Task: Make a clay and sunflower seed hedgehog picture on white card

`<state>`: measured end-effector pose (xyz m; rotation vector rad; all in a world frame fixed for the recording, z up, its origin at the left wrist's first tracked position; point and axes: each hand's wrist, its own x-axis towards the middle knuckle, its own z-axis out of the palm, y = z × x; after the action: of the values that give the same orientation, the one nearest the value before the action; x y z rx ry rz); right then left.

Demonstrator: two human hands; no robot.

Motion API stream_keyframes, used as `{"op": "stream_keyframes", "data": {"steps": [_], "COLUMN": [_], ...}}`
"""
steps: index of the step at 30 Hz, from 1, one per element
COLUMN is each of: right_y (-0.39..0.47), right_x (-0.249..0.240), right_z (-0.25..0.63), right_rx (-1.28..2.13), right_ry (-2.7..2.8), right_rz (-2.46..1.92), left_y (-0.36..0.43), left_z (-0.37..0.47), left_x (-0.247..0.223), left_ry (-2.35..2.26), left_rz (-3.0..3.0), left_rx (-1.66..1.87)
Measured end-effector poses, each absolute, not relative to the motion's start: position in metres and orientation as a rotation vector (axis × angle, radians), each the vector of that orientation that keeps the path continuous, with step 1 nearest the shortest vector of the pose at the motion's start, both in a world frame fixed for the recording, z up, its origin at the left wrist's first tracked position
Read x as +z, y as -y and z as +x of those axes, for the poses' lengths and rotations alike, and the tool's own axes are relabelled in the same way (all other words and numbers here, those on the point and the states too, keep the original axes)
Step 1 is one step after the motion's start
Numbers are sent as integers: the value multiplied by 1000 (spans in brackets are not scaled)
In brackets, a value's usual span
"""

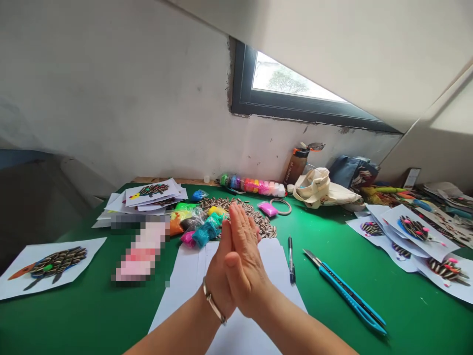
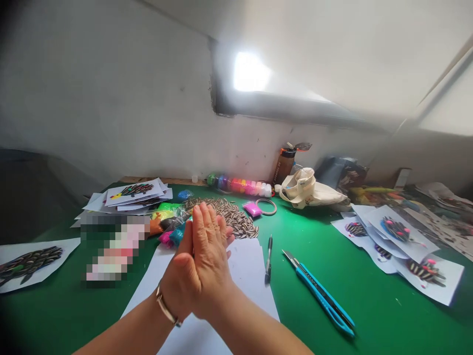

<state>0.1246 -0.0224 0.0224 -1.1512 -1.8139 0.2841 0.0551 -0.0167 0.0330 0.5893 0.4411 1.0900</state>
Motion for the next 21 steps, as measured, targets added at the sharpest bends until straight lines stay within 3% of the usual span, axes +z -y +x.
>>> {"op": "stream_keyframes", "data": {"steps": [7, 12, 17, 21], "right_y": [16, 34, 16, 22], "right_x": [15, 22, 13, 10], "right_z": [135, 120, 133, 130], "right_rx": [-82, 130, 19, 87], "right_ry": [1969, 2034, 1947, 2086], "right_rz": [-1110, -1113, -1228, -1132], "left_y": [18, 19, 20, 14], "left_z": [47, 52, 40, 41], "left_x": [47, 32, 28, 31], "left_ry": [-383, -441, -536, -607], "left_rz": [489, 534, 693, 890], "left_rx": [1055, 1197, 947, 1065]}}
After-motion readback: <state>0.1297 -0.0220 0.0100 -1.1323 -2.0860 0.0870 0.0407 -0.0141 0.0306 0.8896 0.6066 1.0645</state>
